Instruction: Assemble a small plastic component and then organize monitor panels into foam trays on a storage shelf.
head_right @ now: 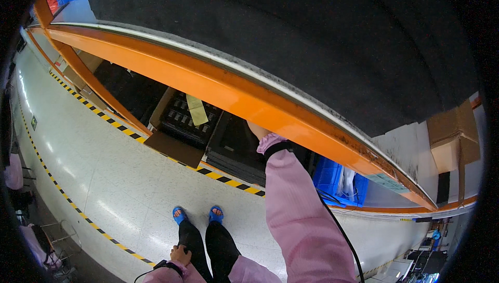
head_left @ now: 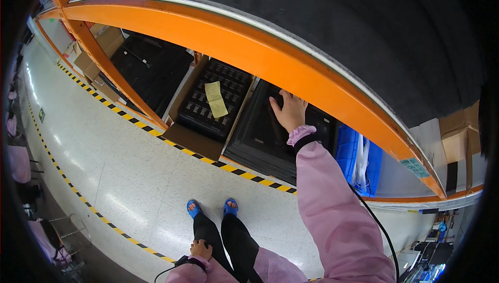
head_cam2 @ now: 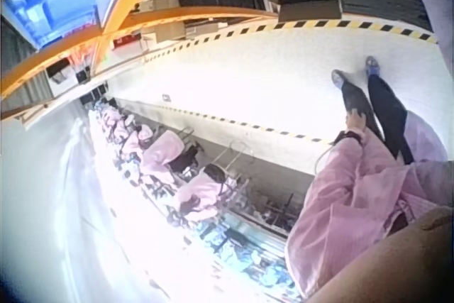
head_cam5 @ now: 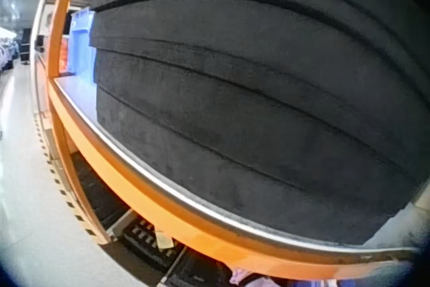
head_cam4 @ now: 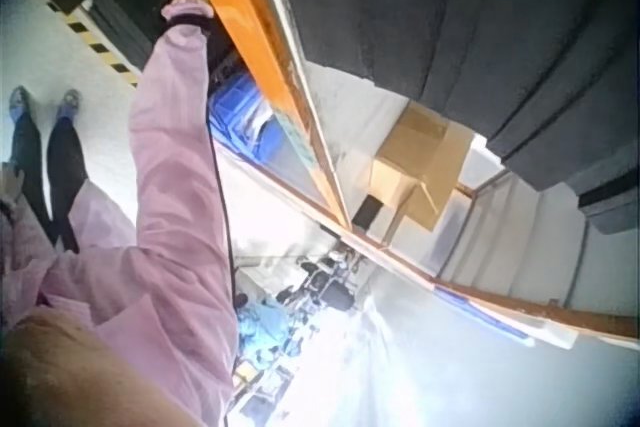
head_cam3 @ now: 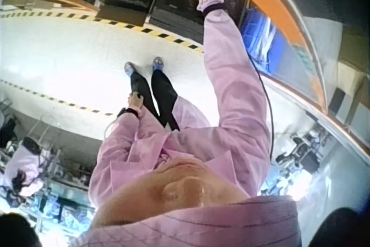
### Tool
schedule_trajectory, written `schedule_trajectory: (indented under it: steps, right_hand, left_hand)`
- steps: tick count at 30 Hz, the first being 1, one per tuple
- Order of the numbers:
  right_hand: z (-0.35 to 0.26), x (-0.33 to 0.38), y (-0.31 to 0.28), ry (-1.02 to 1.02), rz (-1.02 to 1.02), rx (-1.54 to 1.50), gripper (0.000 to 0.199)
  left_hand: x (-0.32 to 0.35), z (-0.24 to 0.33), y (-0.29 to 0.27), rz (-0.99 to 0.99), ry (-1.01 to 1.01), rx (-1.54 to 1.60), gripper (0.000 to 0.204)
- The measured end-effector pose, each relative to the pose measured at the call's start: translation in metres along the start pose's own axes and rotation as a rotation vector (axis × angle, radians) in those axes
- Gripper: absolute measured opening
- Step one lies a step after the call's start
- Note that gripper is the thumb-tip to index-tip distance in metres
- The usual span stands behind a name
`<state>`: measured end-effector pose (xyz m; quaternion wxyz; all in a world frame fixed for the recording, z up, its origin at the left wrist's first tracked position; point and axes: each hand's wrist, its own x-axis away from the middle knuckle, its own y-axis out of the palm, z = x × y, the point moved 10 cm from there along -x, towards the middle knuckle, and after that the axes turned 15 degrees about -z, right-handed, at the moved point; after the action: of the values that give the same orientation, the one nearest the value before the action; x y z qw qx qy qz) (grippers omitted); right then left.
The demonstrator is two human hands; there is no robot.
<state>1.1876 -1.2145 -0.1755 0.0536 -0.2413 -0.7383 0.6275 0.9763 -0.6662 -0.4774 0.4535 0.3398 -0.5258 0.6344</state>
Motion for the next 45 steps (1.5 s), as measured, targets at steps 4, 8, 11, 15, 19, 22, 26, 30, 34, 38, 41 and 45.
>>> schedule_trajectory:
  steps: [4,8,11,15,19,22,26,30,34,38,41,45]
  right_hand:
    - [-0.018,0.000,-0.014,-0.010,0.138,0.059,0.028]
    - [-0.007,-0.011,-0.002,0.037,0.058,-0.105,0.026]
    - [0.000,-0.009,-0.010,-0.012,0.111,-0.058,0.024]
    - [0.008,-0.002,-0.013,0.007,-0.132,0.179,0.022]
    - [0.064,0.050,-0.042,0.058,-0.077,0.404,0.028]
    - [0.118,0.083,-0.065,0.078,-0.060,0.537,0.031]
    - [0.128,0.092,-0.066,-0.023,-0.015,0.618,0.035]
    - [0.142,0.081,-0.063,0.378,-0.496,0.208,0.039]
    - [0.135,0.088,-0.078,0.201,-0.408,0.146,0.042]
    - [0.118,0.087,-0.090,0.209,-0.458,0.130,0.047]
    - [0.097,0.087,-0.094,0.276,-0.572,0.105,0.053]
    - [0.107,0.111,-0.073,0.267,-0.677,-0.167,0.074]
  left_hand:
    - [0.001,-0.001,0.003,0.020,0.007,0.036,0.044]
    - [0.005,0.003,-0.001,0.041,-0.001,0.027,0.040]
    - [0.003,0.009,-0.001,0.041,0.020,0.025,0.040]
    - [0.002,0.002,-0.001,0.036,0.022,0.039,0.040]
    - [0.005,-0.006,-0.004,0.049,-0.008,0.051,0.039]
    - [-0.001,-0.002,-0.002,0.046,0.019,0.063,0.039]
    - [0.000,0.006,-0.005,0.042,0.037,0.050,0.039]
    - [-0.004,-0.004,-0.002,0.043,0.018,0.037,0.038]
    - [-0.004,-0.003,-0.005,0.020,0.019,0.047,0.040]
    - [-0.002,0.006,-0.007,0.018,0.026,0.029,0.040]
    - [-0.002,0.004,-0.007,0.021,0.022,0.015,0.039]
    - [-0.004,0.003,-0.006,0.007,0.004,0.025,0.040]
